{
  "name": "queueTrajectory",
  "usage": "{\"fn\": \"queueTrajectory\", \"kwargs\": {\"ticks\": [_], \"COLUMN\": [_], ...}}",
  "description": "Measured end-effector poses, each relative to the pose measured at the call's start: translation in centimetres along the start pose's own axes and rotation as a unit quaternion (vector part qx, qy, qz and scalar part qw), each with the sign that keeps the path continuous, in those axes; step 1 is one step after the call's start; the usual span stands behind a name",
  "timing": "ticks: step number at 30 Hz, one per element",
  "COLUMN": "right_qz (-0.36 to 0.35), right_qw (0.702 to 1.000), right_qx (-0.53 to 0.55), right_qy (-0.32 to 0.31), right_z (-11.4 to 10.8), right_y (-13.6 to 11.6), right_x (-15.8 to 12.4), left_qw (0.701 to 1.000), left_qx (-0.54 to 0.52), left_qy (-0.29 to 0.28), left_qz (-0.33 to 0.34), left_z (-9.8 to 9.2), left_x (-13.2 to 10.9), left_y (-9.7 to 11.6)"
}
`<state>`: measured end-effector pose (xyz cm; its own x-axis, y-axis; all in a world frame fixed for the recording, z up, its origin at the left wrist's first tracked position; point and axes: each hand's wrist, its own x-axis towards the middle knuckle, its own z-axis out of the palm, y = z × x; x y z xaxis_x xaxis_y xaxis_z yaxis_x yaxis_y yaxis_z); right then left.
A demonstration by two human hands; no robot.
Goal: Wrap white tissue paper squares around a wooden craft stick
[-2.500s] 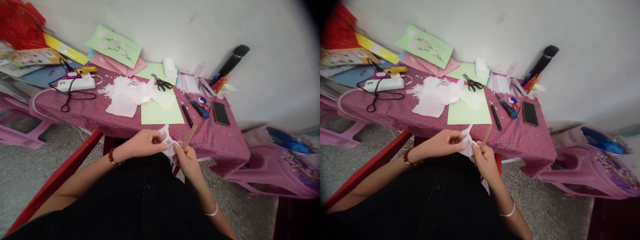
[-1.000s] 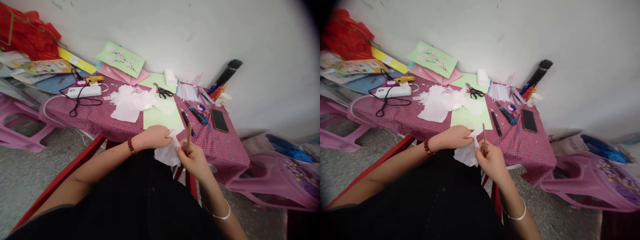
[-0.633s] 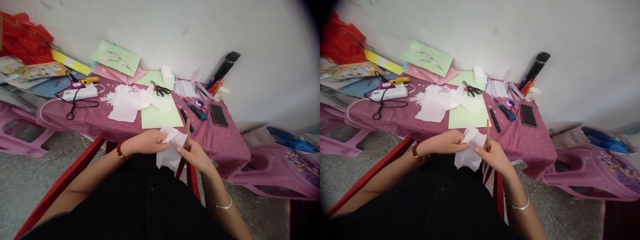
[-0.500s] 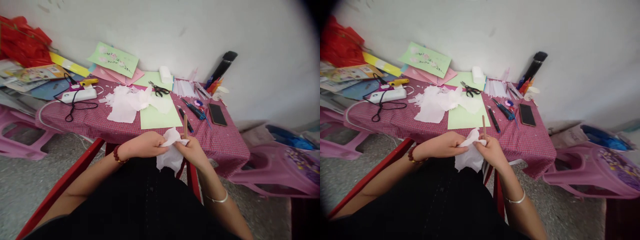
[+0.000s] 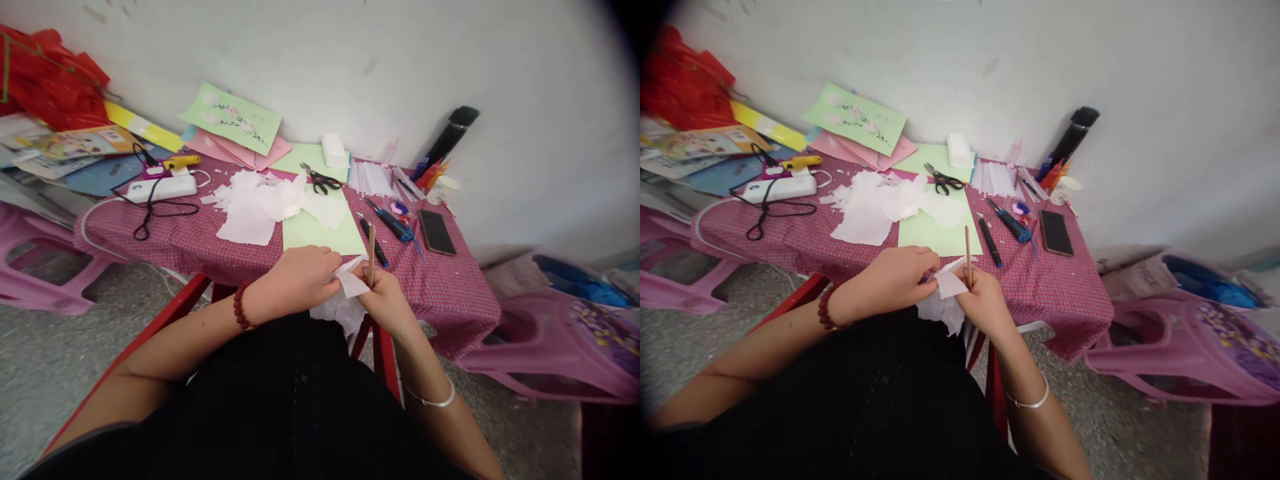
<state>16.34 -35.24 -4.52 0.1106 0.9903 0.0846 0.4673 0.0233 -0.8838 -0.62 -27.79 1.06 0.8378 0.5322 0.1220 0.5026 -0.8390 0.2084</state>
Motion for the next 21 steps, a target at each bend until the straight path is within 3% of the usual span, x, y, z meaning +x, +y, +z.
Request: {"fn": "queueTrajectory", "kwargs": {"ticks": [4, 8, 12, 14, 17, 21], "right_qz": [0.013, 0.069, 0.059, 0.050, 0.055, 0.094], "right_qw": [0.999, 0.994, 0.995, 0.996, 0.996, 0.987], "right_qx": [0.010, 0.065, 0.056, 0.049, 0.058, 0.116], "right_qy": [-0.035, -0.060, -0.050, -0.048, -0.030, 0.056], "right_z": [-0.6, -1.2, -1.2, -1.2, -1.4, -1.7], "right_y": [0.7, 1.3, 1.0, 0.7, 0.9, 2.7], "right_x": [-0.4, -0.7, -0.5, -0.5, -0.6, -1.4], "left_qw": [0.999, 0.993, 0.975, 0.966, 0.921, 0.835], "left_qx": [0.001, -0.103, -0.212, -0.249, -0.357, -0.505], "left_qy": [0.009, -0.013, -0.013, -0.055, -0.157, -0.218], "left_qz": [-0.035, -0.058, -0.064, -0.029, 0.018, -0.021], "left_z": [1.2, 1.8, 1.5, 1.6, 2.2, 2.8], "left_x": [0.7, 1.1, 1.7, 2.3, 2.9, 2.5], "left_y": [-1.4, -3.8, -4.0, -3.7, -3.7, -4.6]}}
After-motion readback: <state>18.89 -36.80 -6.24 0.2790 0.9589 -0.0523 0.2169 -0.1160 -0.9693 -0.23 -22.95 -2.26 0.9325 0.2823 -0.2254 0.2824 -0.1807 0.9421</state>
